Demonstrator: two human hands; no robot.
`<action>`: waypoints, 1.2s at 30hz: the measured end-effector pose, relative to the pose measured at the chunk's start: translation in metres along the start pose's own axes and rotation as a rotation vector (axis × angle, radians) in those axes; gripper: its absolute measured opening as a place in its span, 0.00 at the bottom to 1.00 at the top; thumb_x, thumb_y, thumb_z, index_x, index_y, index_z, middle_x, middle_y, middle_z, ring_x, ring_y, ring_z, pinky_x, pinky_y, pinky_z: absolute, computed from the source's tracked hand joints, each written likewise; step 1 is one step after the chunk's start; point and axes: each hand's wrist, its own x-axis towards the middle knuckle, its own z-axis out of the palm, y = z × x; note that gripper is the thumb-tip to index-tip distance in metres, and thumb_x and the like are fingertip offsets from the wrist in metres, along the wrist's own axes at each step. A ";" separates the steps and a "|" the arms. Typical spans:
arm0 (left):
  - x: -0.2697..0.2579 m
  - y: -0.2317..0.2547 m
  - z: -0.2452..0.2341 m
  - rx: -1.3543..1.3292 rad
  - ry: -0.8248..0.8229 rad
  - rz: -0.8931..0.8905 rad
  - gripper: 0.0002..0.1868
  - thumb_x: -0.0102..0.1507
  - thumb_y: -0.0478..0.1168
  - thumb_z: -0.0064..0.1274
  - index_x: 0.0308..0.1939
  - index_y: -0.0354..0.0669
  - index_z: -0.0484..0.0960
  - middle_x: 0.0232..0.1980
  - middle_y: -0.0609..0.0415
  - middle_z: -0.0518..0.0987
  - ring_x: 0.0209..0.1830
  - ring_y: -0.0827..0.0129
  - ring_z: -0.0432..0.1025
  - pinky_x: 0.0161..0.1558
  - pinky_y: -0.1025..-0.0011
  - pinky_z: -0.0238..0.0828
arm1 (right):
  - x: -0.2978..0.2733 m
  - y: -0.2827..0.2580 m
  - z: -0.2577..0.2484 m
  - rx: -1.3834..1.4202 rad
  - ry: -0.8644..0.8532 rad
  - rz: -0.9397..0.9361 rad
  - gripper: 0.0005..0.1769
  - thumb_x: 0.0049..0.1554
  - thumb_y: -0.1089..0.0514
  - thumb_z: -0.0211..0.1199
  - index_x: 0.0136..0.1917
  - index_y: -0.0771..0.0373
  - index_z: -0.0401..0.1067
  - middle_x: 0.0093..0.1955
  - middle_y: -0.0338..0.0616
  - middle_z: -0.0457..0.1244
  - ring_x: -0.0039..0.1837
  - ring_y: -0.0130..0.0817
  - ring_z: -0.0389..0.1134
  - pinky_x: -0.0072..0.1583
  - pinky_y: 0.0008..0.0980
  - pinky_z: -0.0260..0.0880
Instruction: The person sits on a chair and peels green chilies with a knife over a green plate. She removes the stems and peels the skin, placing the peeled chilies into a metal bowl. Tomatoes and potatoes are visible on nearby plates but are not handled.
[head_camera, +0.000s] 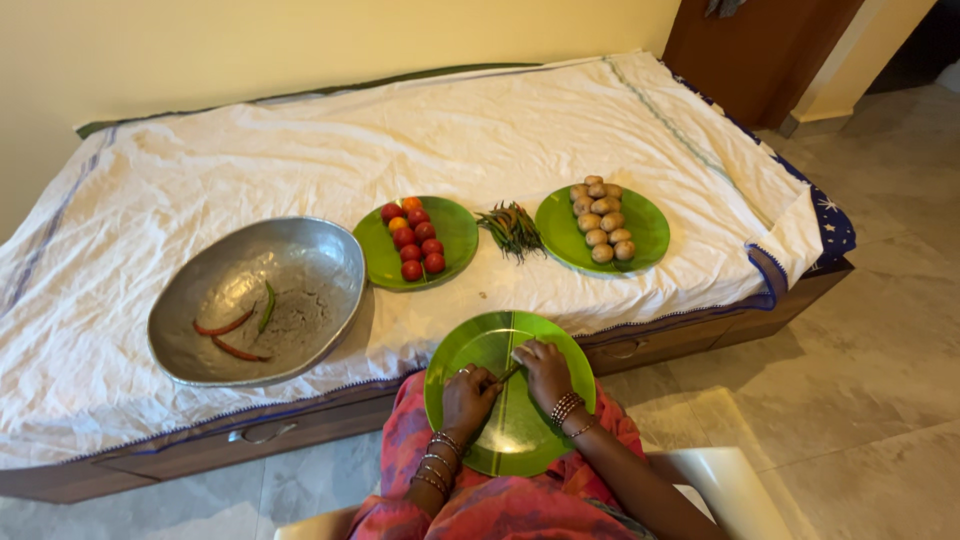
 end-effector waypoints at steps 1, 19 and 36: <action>0.001 0.000 0.000 -0.001 0.002 0.005 0.09 0.54 0.45 0.66 0.31 0.47 0.84 0.34 0.54 0.79 0.40 0.57 0.75 0.46 0.57 0.66 | 0.002 0.005 0.002 -0.031 0.007 0.047 0.24 0.49 0.71 0.59 0.57 0.55 0.77 0.62 0.45 0.66 0.61 0.47 0.65 0.61 0.46 0.65; 0.004 -0.010 0.003 0.049 0.011 0.036 0.09 0.57 0.45 0.62 0.35 0.45 0.84 0.36 0.49 0.79 0.41 0.51 0.74 0.46 0.55 0.67 | -0.010 -0.039 -0.011 0.058 -0.077 -0.224 0.23 0.52 0.67 0.59 0.62 0.63 0.73 0.63 0.52 0.64 0.62 0.50 0.64 0.62 0.44 0.68; -0.001 0.000 -0.006 -0.008 0.033 0.009 0.09 0.58 0.46 0.64 0.32 0.46 0.85 0.32 0.51 0.78 0.36 0.53 0.75 0.42 0.56 0.68 | 0.005 0.011 0.001 -0.153 -0.098 -0.032 0.24 0.52 0.71 0.56 0.61 0.58 0.75 0.64 0.45 0.65 0.62 0.45 0.64 0.60 0.45 0.66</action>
